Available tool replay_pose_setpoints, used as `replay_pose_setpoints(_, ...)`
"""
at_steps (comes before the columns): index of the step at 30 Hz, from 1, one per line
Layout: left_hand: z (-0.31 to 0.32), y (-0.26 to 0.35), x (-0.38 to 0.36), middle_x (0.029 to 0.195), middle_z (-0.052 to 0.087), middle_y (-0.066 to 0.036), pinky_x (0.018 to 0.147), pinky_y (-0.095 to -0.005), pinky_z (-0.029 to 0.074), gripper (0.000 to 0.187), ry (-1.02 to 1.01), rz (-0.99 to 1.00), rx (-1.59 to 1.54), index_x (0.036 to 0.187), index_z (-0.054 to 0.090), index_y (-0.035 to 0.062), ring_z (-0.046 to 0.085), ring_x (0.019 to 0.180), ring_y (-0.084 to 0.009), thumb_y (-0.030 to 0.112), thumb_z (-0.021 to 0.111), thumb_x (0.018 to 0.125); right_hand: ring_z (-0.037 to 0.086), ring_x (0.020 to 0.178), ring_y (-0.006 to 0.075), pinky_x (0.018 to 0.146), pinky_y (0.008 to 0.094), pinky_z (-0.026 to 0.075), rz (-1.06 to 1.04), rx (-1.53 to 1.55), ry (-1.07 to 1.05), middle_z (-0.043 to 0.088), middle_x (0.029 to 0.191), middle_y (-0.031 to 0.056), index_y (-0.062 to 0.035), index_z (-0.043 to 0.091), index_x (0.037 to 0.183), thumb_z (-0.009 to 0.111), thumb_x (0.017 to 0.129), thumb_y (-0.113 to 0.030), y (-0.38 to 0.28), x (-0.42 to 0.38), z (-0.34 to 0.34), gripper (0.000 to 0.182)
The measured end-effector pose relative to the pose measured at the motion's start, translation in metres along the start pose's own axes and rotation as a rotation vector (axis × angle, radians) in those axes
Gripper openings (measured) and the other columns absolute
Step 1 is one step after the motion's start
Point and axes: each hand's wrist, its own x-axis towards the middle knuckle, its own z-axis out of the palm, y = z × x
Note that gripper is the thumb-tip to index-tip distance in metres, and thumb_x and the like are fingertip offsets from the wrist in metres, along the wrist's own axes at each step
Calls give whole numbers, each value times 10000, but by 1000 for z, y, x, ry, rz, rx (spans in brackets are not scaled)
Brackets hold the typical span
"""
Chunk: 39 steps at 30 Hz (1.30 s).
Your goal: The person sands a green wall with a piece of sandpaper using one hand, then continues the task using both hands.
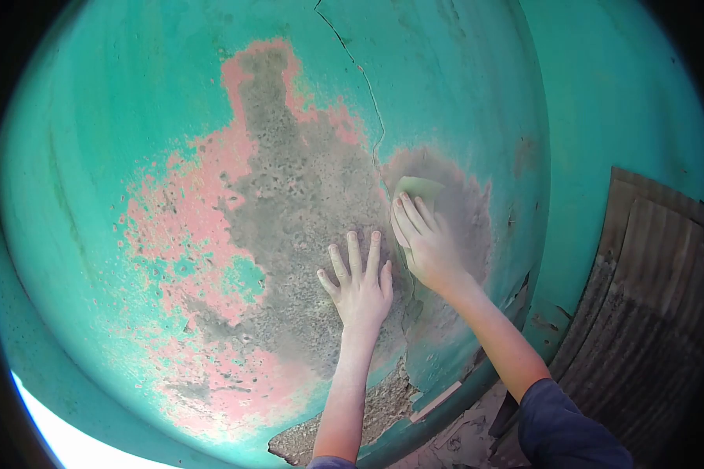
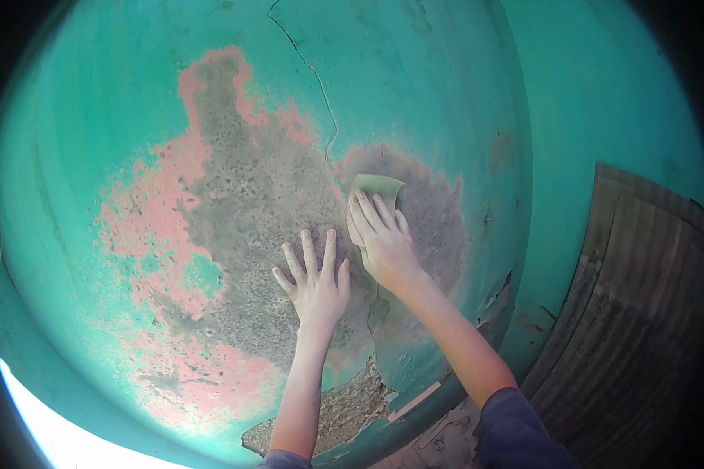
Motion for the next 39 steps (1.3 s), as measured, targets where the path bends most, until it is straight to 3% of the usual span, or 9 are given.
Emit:
replay_pose_setpoints(5, -1, 0, 0, 1690, 166, -112, 1139, -752, 74, 615, -24, 4, 47, 1594, 317, 355, 61, 1545, -446, 469, 488, 1014, 395, 1444, 365, 1120, 541, 353, -11, -75, 27, 347, 1622, 119, -72, 381, 1550, 530, 914, -118, 15, 21, 1, 655)
replay_pose_setpoints(8, -5, -1, -2, 1691, 149, -133, 1136, -759, 63, 624, -52, 11, 64, 1601, 304, 335, 50, 1540, -465, 483, 470, 1018, 370, 1453, 384, 1127, 533, 343, 122, 64, 115, 335, 1626, 130, -65, 351, 1565, 540, 899, -117, 14, 32, 2, 694)
replay_pose_setpoints(10, 0, 5, 2, 1690, 142, -144, 1132, -764, 62, 630, -54, 15, 51, 1605, 297, 324, 46, 1537, -475, 489, 463, 1020, 338, 1465, 406, 1147, 525, 328, 128, 184, 162, 329, 1622, 159, -48, 314, 1576, 546, 892, -124, 14, 8, 16, 726)
replay_pose_setpoints(13, 9, 9, -7, 1689, 123, -170, 1121, -777, 57, 645, 4, 36, 163, 1615, 275, 304, 32, 1528, -503, 496, 451, 1024, 286, 1488, 433, 1176, 524, 283, 212, 240, 63, 275, 1632, 215, -24, 272, 1587, 549, 909, -141, 8, -75, 48, 741)
replay_pose_setpoints(16, 18, 22, -13, 1692, 53, -202, 1090, -807, 36, 670, -112, -34, 131, 1627, 235, 286, -17, 1513, -545, 497, 443, 1027, 280, 1486, 449, 1175, 532, 280, 306, 300, 30, 261, 1622, 263, -18, 264, 1588, 544, 922, -152, 15, -136, 69, 734)
replay_pose_setpoints(20, 35, 54, -18, 1688, 4, -222, 1055, -837, 11, 692, -222, -21, 44, 1632, 217, 263, -65, 1489, -590, 515, 439, 1027, 289, 1472, 474, 1167, 532, 293, 411, 324, 0, 265, 1596, 320, -6, 265, 1583, 548, 927, -148, 53, -143, 72, 728)
replay_pose_setpoints(24, 49, 82, -15, 1681, -15, -244, 1059, -833, -7, 686, -304, -39, 23, 1631, 215, 266, -64, 1487, -594, 528, 422, 1033, 312, 1458, 474, 1158, 529, 302, 433, 355, 194, 277, 1593, 312, -7, 301, 1567, 572, 934, -155, 102, -102, 61, 704)
replay_pose_setpoints(32, 65, 95, -18, 1679, 7, -246, 1081, -812, -33, 707, -423, -91, 97, 1630, 220, 261, -62, 1493, -581, 555, 427, 1022, 352, 1443, 455, 1148, 523, 315, 457, 348, 126, 336, 1579, 280, -11, 344, 1549, 584, 970, -206, 132, -121, 63, 656)
replay_pose_setpoints(39, 69, 98, -18, 1679, 11, -246, 1094, -791, -63, 738, -421, -137, 144, 1626, 244, 246, -72, 1494, -578, 584, 452, 1004, 379, 1430, 444, 1128, 517, 344, 368, 201, 225, 395, 1559, 246, 27, 389, 1513, 545, 1013, -218, 175, -68, 49, 579)
